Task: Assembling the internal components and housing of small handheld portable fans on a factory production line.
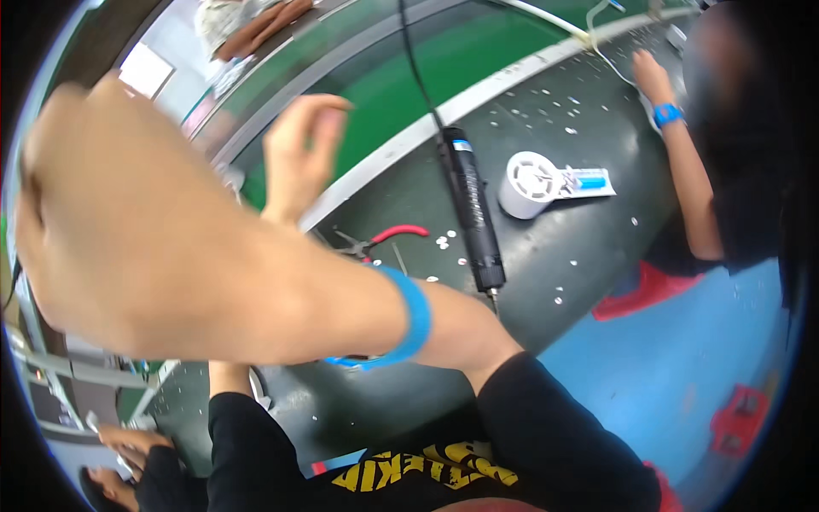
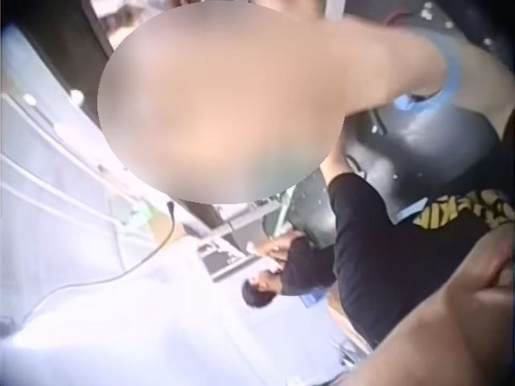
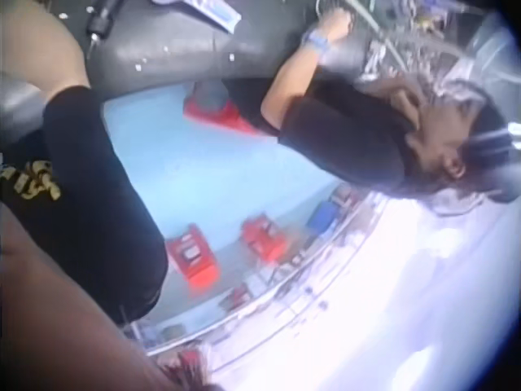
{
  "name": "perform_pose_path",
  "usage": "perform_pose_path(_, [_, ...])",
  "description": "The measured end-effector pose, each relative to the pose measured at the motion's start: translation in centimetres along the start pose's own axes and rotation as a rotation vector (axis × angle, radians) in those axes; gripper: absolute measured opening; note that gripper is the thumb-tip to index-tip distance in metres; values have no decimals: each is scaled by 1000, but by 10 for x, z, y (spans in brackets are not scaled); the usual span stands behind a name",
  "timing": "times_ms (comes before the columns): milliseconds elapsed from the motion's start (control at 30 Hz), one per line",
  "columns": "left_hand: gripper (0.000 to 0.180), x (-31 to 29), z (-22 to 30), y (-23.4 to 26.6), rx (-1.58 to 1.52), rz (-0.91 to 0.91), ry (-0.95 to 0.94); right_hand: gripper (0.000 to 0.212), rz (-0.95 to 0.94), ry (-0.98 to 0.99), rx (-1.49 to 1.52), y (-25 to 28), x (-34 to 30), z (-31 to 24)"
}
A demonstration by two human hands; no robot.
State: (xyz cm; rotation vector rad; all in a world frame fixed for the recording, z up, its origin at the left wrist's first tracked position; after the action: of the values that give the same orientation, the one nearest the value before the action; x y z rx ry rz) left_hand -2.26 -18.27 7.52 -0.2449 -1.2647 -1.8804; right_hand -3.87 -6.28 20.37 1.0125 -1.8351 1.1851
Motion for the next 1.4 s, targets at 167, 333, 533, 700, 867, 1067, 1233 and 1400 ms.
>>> perform_pose_path(167, [67, -13, 114, -155, -95, -414, -433, 19, -251, -127, -1, 28, -17, -10])
perform_pose_path(333, [65, -2, 112, -157, -129, -686, -216, 21, -236, -100, 100, 12, -23, -25])
perform_pose_path(533, [62, -25, 59, -12, -497, -436, 79, 22, -83, 40, 88, -10, -23, -19])
perform_pose_path(700, [65, -101, -10, 94, -1179, -2, 361, 26, -144, -316, 76, 14, -7, -37])
perform_pose_path(867, [65, -124, -3, 155, -1703, 218, 457, 22, -403, -106, -25, -15, -31, -19])
perform_pose_path(1067, [65, -142, 9, 184, -1540, 457, 397, 17, -713, -178, -122, -59, -74, -23])
perform_pose_path(1233, [60, -144, 12, 191, -1509, 429, 320, 16, -768, -165, -161, -68, -90, -15])
perform_pose_path(1400, [64, -144, 14, 185, -1465, 452, 391, 14, -743, -174, -254, -69, -92, -11])
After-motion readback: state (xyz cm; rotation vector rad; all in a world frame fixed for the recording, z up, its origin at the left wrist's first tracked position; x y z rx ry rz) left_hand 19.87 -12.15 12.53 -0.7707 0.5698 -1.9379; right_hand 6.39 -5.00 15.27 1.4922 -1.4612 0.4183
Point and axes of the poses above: each hand's wrist, its own x-axis towards the middle knuckle, its own y-axis out of the back of the hand, z = x × y, the point moved 3 cm from there along x, towards the middle knuckle, and after that the axes turned 4 degrees about y, right-handed, at the moved point
